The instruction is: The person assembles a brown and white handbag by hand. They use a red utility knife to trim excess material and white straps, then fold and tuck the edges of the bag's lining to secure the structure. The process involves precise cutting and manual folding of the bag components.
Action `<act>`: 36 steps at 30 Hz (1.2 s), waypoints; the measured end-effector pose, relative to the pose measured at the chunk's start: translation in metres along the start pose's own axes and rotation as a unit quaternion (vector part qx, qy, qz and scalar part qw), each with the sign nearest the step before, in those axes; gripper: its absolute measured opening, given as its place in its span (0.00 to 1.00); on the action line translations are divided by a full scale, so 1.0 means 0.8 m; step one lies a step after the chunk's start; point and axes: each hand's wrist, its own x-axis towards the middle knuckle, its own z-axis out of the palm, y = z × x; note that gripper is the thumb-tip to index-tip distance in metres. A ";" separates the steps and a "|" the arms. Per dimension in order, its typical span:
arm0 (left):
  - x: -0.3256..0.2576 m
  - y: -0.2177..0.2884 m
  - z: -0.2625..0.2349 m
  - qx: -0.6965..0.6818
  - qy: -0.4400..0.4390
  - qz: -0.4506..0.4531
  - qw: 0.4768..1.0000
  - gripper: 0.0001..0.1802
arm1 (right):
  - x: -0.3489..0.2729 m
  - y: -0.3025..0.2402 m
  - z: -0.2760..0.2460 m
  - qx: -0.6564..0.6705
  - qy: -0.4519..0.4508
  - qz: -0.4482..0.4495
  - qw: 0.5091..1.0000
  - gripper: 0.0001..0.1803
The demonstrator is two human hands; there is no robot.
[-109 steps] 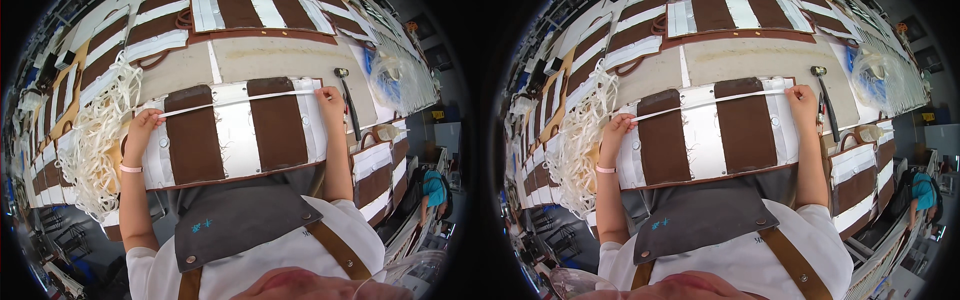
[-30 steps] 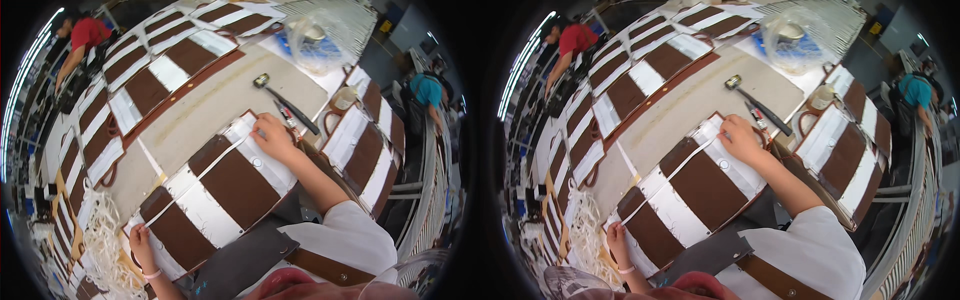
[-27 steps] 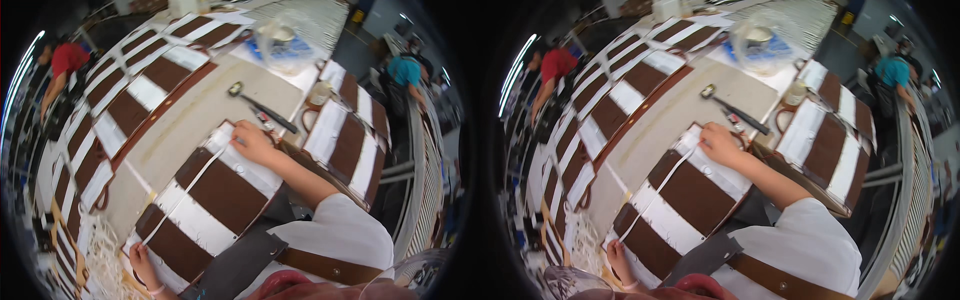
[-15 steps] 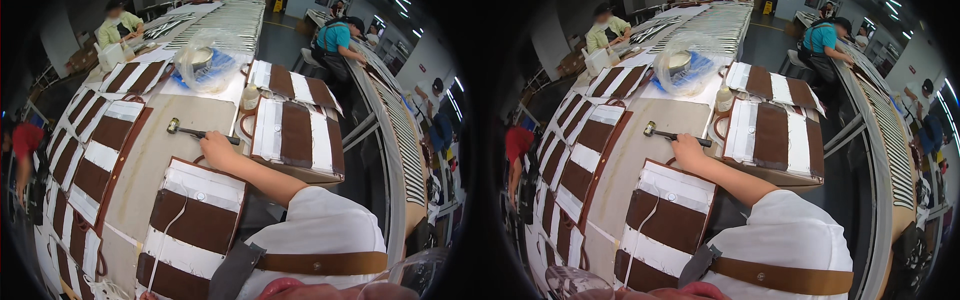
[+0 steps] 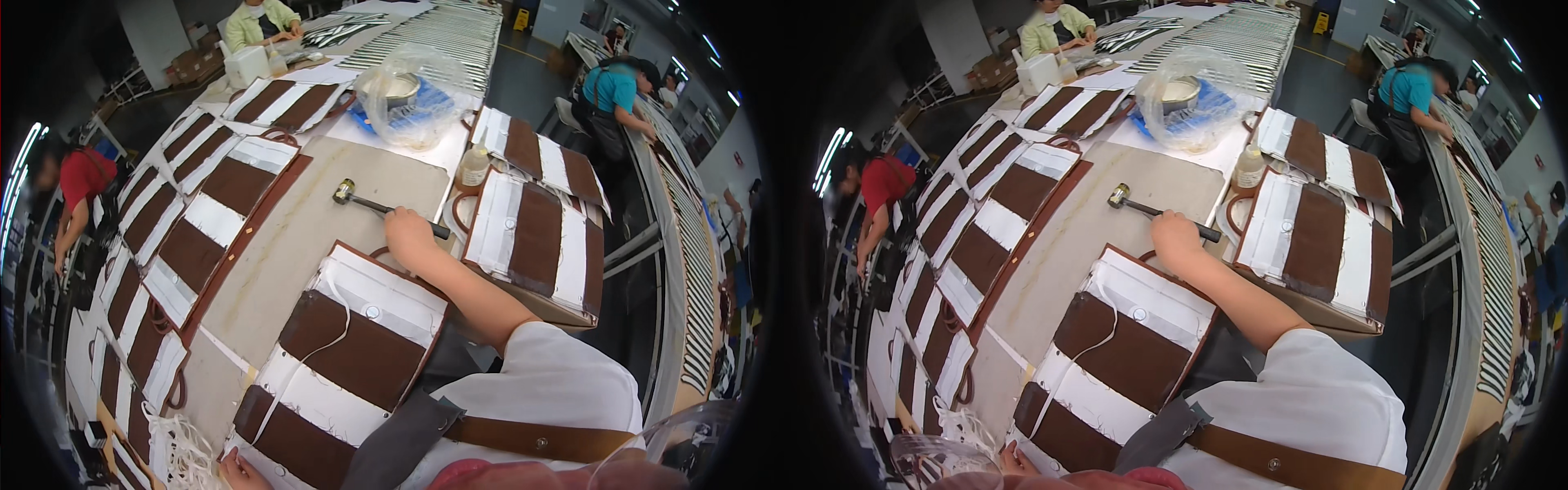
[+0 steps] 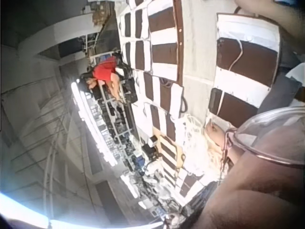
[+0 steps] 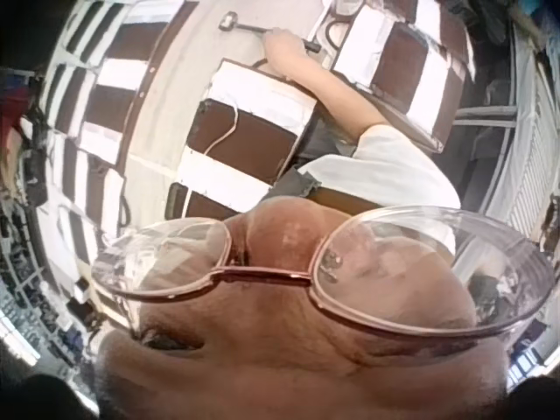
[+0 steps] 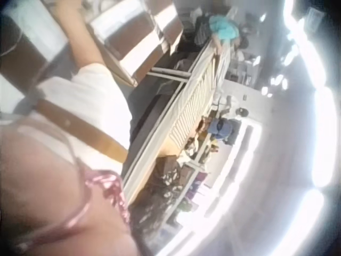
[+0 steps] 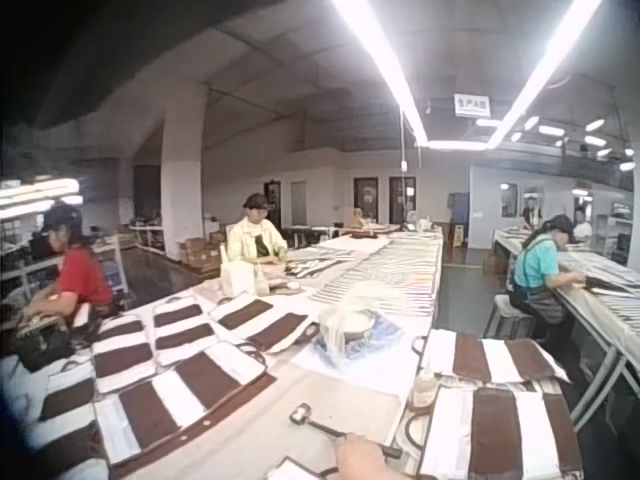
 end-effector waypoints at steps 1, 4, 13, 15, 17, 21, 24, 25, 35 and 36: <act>0.016 -0.018 0.005 0.058 0.062 0.065 0.994 0.11 | 0.000 0.005 -0.003 0.016 0.015 -0.005 1.000 0.08; 0.007 0.023 -0.002 0.024 0.107 0.034 0.993 0.12 | -0.009 0.008 -0.033 0.157 0.055 0.060 0.984 0.07; 0.050 0.238 -0.019 -0.091 -0.023 0.308 0.947 0.13 | -0.056 0.044 -0.154 0.735 -0.012 0.015 0.678 0.19; 0.079 0.281 -0.011 -0.150 -0.067 0.330 0.930 0.14 | -0.064 0.030 -0.171 0.833 -0.110 -0.078 0.537 0.24; 0.113 0.319 0.020 -0.203 -0.083 0.337 0.915 0.16 | -0.071 0.005 -0.163 0.840 -0.136 -0.045 0.523 0.28; 0.167 0.353 0.098 -0.132 -0.031 0.326 0.936 0.24 | -0.078 -0.036 -0.131 0.859 -0.209 -0.011 0.467 0.32; 0.188 0.356 0.132 -0.102 -0.092 0.268 0.953 0.24 | -0.086 -0.047 -0.108 0.855 -0.246 0.014 0.456 0.30; 0.198 0.357 0.136 -0.093 -0.114 0.249 0.957 0.22 | -0.083 -0.048 -0.105 0.848 -0.258 0.014 0.462 0.30; 0.218 0.340 0.172 -0.326 -0.296 0.139 0.887 0.14 | -0.065 -0.075 -0.069 0.811 -0.331 0.125 0.465 0.21; 0.217 0.341 0.166 -0.353 -0.308 0.122 0.875 0.13 | -0.063 -0.080 -0.068 0.801 -0.342 0.134 0.473 0.22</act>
